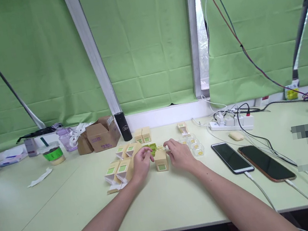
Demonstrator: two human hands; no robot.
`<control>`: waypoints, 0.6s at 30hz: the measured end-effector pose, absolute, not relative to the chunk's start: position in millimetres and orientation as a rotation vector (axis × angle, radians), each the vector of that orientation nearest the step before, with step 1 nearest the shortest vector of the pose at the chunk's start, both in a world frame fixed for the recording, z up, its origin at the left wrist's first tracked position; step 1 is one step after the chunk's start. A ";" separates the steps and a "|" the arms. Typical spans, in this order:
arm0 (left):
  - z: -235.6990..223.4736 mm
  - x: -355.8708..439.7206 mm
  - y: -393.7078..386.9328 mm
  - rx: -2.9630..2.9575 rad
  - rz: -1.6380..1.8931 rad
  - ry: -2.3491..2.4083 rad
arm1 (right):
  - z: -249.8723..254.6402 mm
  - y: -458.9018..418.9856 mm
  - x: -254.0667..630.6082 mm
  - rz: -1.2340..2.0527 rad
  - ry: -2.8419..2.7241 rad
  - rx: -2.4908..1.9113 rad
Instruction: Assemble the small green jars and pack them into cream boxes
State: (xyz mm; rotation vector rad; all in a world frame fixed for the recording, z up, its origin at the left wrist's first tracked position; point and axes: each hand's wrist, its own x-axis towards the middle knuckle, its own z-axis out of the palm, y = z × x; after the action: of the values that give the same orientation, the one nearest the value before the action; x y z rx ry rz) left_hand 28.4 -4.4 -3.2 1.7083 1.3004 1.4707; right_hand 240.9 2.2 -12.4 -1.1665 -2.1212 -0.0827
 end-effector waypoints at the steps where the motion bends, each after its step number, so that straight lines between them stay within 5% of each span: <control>1: -2.3 28.0 -4.9 1.717 1.489 1.326 | -11.4 2.3 240.3 -0.088 -2.110 -1.220; 8: 5.0 26.7 -10.1 2.108 1.534 1.391 | -5.3 -1.9 235.7 -0.038 -2.090 -1.487; 18: 29.4 35.1 -24.0 2.526 0.853 1.212 | -8.5 -3.2 232.5 -0.004 -2.087 -1.498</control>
State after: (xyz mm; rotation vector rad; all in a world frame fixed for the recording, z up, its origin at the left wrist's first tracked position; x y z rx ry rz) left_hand 35.1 -24.0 29.4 2.5257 1.2123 0.8535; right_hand 232.5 -3.2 -8.5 -1.4981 -2.0869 -0.0039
